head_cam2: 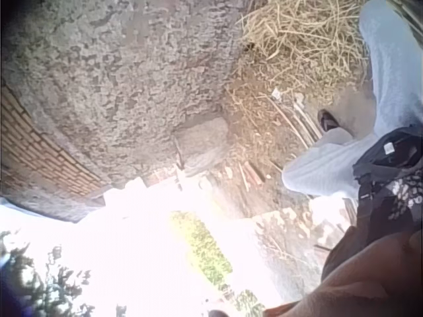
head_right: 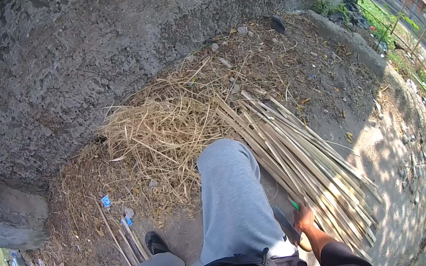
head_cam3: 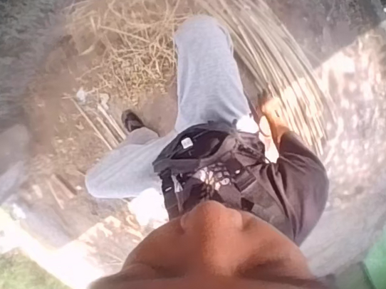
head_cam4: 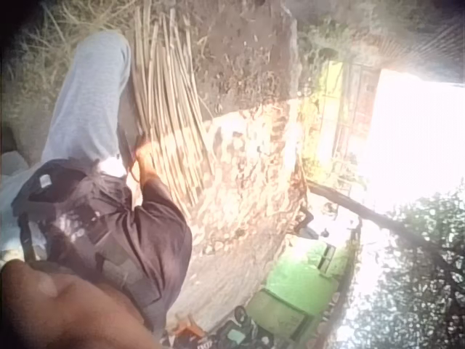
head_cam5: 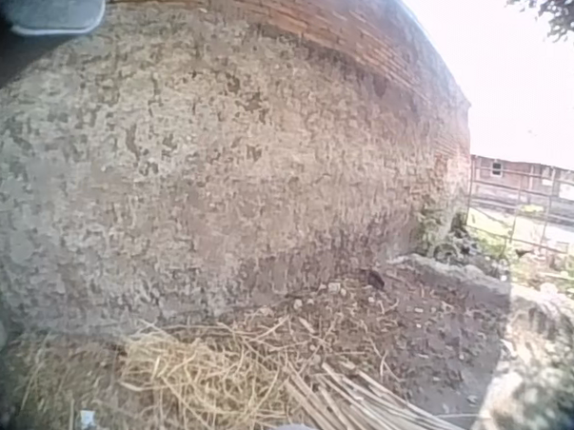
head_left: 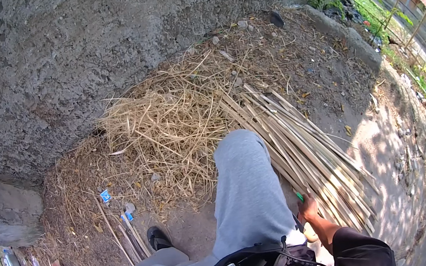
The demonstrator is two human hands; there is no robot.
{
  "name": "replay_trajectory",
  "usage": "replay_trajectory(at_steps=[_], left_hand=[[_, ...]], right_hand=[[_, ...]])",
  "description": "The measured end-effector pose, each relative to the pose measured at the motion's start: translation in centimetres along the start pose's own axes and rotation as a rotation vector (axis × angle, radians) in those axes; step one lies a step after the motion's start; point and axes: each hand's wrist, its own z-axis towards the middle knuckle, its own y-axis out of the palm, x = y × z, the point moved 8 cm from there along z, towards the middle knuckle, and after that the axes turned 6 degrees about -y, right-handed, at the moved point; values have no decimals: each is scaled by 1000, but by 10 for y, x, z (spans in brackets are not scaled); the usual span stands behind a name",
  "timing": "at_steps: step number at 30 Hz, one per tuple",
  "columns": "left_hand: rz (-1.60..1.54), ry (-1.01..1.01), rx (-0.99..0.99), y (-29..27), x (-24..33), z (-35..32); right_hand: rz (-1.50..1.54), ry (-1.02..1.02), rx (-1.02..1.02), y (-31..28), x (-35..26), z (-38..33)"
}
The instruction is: The person uses a small green-handled knife to shave the surface and edges of a long bamboo slat, rotating the slat to reach different sides.
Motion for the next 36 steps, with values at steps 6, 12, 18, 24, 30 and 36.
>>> replay_trajectory(at_steps=[6,12,18,24,30,36], left_hand=[[-4,-2,5,-2,-3,-2],[3,-1,21,-6,-5,0],[3,-4,19,-2,-5,1],[5,-10,23,-3,-7,4],[5,-17,37,-4,-8,6],[10,-26,54,-5,-8,4]], right_hand=[[-427,-48,-292,25,19,39],[-435,-126,-397,23,6,54],[-326,50,-495,23,43,43],[-7,243,-154,11,75,34],[-111,138,-101,4,49,30],[-181,118,-195,21,34,43]])
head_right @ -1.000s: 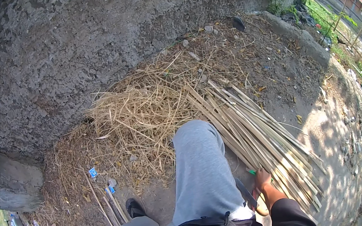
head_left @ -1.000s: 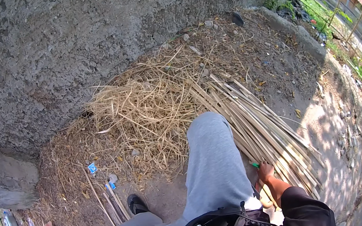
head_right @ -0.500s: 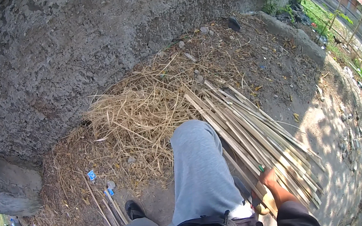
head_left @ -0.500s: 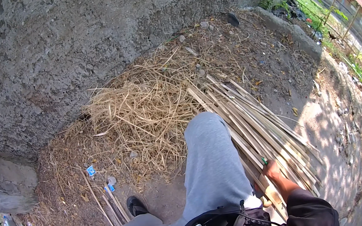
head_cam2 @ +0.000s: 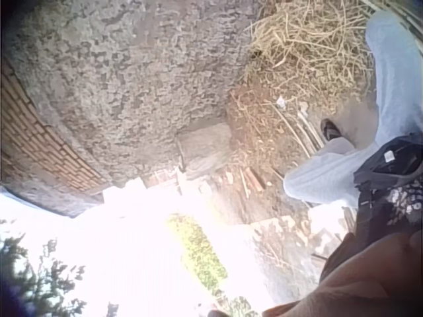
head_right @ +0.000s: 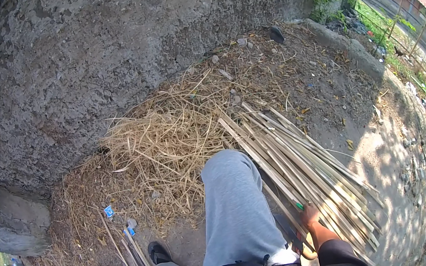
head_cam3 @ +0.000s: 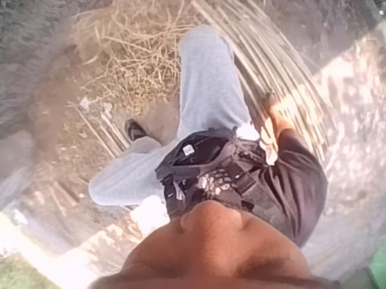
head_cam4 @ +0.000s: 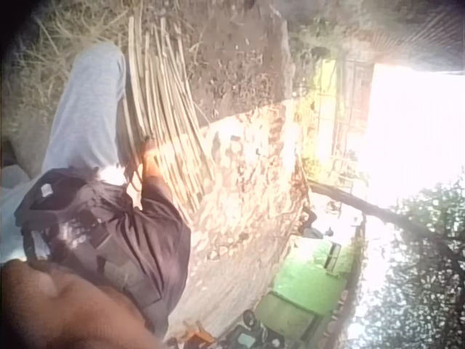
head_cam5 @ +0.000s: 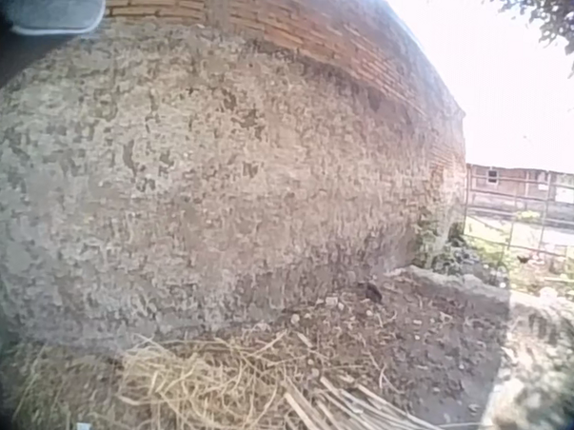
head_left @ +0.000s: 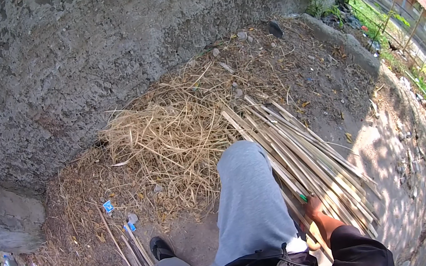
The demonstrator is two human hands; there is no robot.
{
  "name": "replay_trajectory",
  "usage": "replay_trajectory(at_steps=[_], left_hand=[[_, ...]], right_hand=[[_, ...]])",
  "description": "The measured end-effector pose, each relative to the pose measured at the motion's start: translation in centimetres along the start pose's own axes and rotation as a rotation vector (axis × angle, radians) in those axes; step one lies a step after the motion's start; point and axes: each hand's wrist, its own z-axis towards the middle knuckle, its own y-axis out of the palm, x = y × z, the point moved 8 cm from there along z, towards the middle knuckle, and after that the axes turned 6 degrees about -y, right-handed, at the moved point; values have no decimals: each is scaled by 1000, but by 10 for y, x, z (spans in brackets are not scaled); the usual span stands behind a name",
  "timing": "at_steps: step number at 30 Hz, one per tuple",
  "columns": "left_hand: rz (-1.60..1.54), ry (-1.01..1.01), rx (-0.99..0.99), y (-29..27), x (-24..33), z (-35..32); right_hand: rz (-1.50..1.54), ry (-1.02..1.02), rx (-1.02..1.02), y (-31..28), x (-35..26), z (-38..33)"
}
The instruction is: The person uses a small green-handled knife to shave the surface and edges of a long bamboo slat, rotating the slat to reach different sides.
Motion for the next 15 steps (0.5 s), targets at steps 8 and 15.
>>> replay_trajectory(at_steps=[8,15], left_hand=[[1,-9,14,-3,-3,-1],[-2,-12,33,-10,-6,-2]], right_hand=[[-172,-46,-56,6,0,16],[101,-94,-2,-15,12,3]])
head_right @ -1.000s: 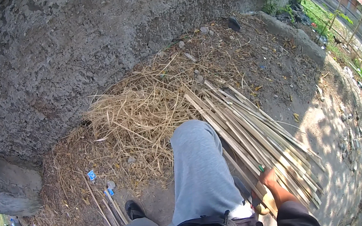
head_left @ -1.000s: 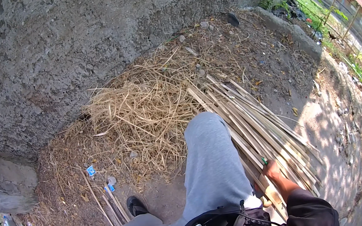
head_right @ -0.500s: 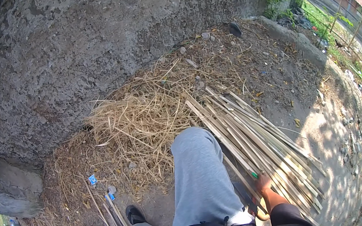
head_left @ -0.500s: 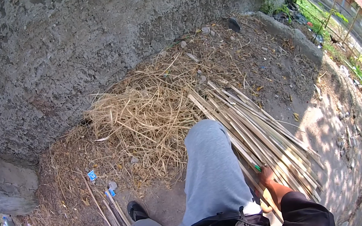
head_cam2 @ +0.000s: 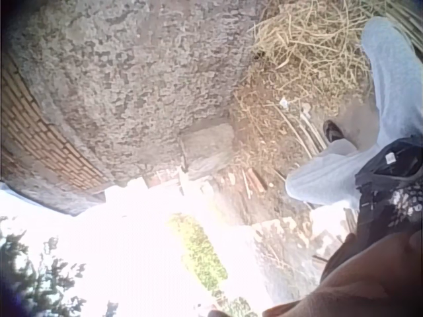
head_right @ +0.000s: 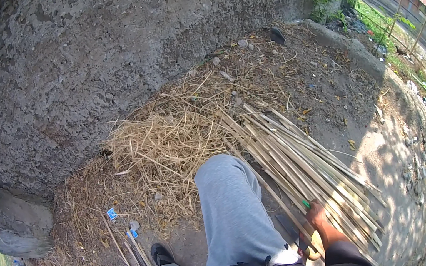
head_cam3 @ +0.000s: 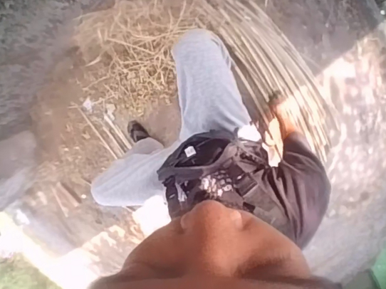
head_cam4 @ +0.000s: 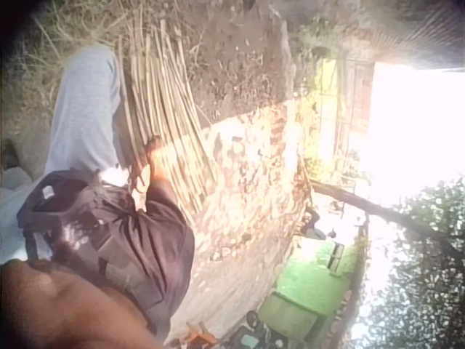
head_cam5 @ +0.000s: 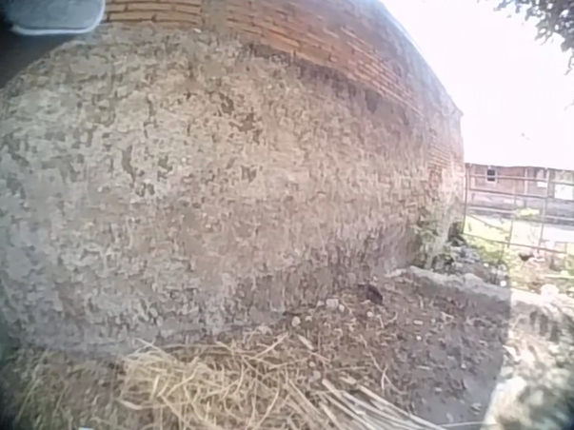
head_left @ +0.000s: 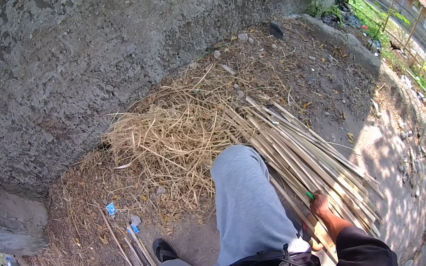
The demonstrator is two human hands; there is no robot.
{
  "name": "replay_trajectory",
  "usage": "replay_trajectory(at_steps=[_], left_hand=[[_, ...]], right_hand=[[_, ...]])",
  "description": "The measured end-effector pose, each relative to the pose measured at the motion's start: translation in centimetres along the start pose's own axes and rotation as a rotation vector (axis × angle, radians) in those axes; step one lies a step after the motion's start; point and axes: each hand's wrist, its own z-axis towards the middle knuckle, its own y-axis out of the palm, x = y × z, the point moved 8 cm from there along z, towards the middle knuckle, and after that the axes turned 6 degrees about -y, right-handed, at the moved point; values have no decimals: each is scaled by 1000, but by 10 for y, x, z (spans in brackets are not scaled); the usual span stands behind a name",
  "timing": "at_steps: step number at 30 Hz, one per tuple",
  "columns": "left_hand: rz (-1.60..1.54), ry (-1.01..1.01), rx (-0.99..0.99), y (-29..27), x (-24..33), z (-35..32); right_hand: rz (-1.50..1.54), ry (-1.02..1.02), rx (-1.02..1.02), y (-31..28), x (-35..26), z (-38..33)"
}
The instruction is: The person uses a small green-handled knife to shave the surface and edges of a long bamboo slat, rotating the slat to reach different sides.
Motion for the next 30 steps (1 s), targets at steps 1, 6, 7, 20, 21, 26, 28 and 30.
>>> replay_trajectory(at_steps=[1,6,7,20,21,26,28,30], left_hand=[[-3,-2,-14,7,0,0],[6,3,20,-9,-4,3],[4,-1,16,-8,-4,3],[-33,-4,18,-11,-11,4],[-38,-6,28,-16,-14,4],[-56,-10,71,-28,-18,6],[-61,-15,113,-39,-24,8],[-54,-12,208,-65,-37,13]], right_hand=[[27,-54,244,-18,8,-7],[52,150,116,-43,-6,-24],[46,153,119,-53,-5,-32],[-258,306,248,-84,105,-131],[-200,322,259,-93,102,-144],[-210,163,485,-115,108,-202],[-215,190,567,-121,118,-206],[-186,193,693,-130,113,-196]])
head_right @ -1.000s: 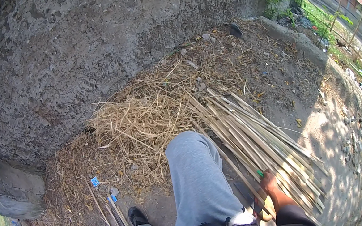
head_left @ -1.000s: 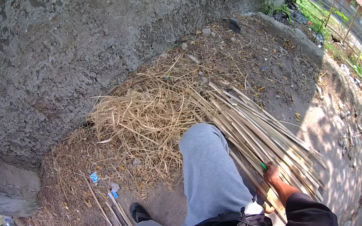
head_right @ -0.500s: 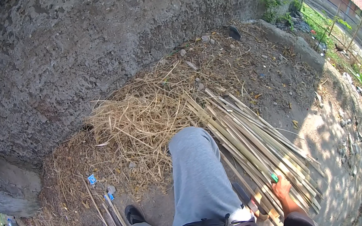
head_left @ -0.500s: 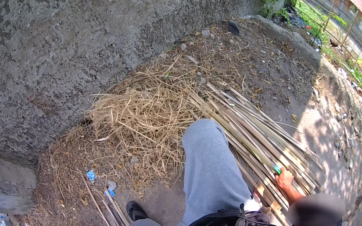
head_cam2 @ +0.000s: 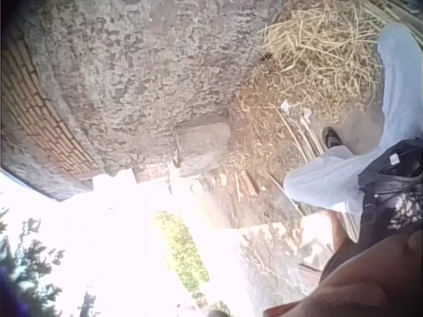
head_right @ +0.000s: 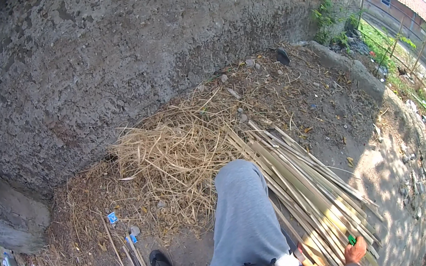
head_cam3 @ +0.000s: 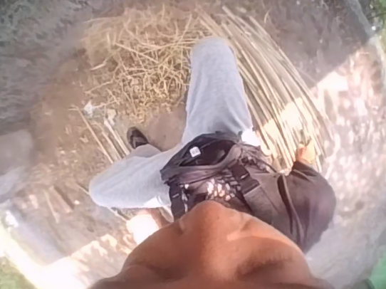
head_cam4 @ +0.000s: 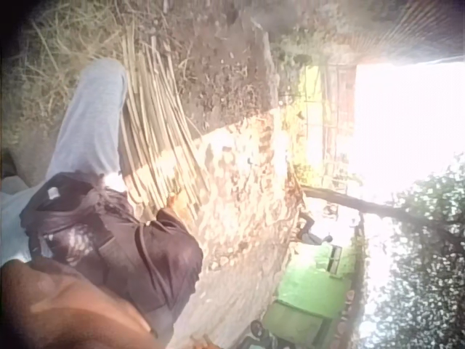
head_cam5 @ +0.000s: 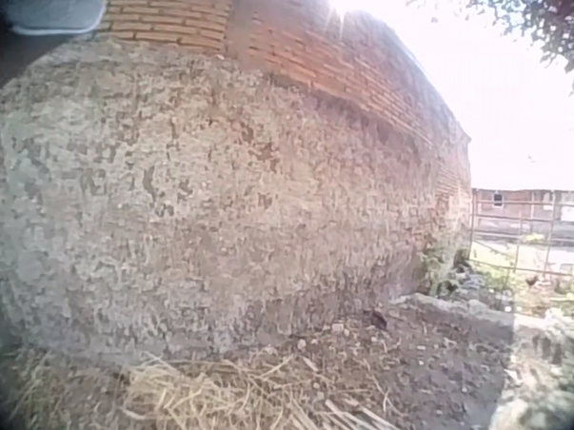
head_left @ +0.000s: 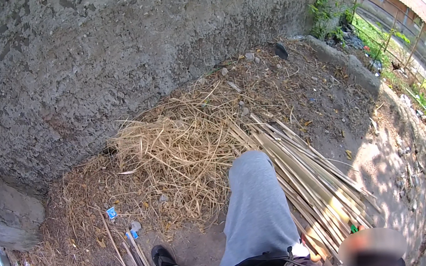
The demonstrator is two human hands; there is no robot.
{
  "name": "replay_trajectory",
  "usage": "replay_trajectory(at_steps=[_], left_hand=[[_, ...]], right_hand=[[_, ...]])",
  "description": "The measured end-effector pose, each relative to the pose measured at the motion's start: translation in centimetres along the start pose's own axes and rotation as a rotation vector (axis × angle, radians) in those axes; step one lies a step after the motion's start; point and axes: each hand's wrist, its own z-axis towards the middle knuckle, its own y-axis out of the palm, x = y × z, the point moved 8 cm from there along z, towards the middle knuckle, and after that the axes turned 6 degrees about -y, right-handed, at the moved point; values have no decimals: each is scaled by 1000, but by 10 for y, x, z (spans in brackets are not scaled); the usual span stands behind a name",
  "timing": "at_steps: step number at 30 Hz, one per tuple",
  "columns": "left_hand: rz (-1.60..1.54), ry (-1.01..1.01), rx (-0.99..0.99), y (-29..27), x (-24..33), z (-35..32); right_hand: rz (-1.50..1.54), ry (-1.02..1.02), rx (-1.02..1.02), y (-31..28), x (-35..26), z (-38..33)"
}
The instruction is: The person uses a small green-handled knife to shave the surface and edges of a long bamboo slat, rotating the slat to reach different sides.
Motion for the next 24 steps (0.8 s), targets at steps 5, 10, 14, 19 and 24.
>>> replay_trajectory(at_steps=[5,10,14,19,24], left_hand=[[113,238,435,-113,-12,47],[-222,482,564,-114,155,11],[-276,625,337,-73,250,-23],[268,1291,359,30,340,-116],[519,1433,228,86,356,-91]], right_hand=[[184,76,348,8,-57,97],[418,-131,363,-50,-238,230],[571,-317,207,-106,-417,282],[650,-615,-78,-181,-600,239],[841,-908,-104,-215,-693,192]])
